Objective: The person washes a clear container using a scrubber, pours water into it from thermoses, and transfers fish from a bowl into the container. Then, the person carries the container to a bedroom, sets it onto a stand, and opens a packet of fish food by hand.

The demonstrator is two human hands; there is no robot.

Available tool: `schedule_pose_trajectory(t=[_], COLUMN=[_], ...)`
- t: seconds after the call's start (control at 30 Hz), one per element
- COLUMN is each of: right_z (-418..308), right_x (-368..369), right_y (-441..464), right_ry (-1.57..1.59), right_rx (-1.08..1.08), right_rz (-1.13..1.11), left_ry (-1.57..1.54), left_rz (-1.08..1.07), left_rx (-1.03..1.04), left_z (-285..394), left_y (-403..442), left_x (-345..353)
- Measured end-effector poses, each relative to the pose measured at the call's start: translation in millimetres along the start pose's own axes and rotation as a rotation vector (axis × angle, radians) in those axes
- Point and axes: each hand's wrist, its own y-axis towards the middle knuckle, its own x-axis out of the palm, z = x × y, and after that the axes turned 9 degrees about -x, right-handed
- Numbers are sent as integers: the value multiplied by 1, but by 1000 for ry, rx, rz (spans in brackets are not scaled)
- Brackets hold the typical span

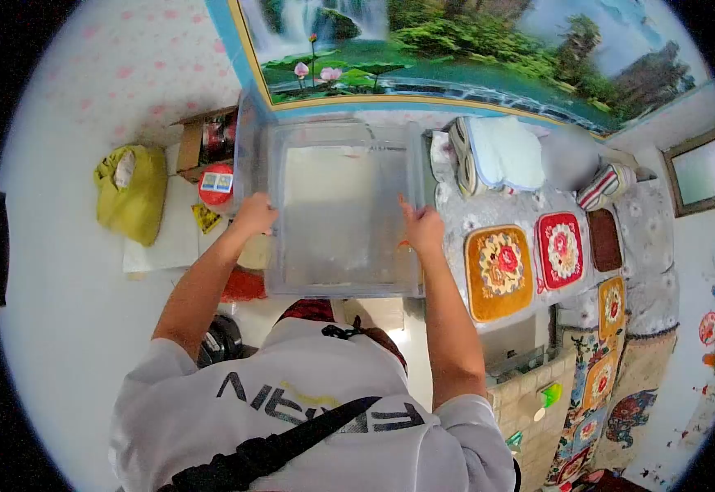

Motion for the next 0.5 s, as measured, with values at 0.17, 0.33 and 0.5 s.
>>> schedule_pose_trajectory(t=[0.17,0.33,0.5], right_z=[-9,-9,-4], right_x=[46,94,142], right_y=[71,134,174], right_ry=[56,65,114], right_rx=[36,-11,-70], right_rz=[26,10,15], left_ry=[222,300,248], left_rz=[33,-208,-214], left_rx=[108,55,28], left_z=[8,12,-16], left_y=[104,174,228], left_x=[-16,-35,-19])
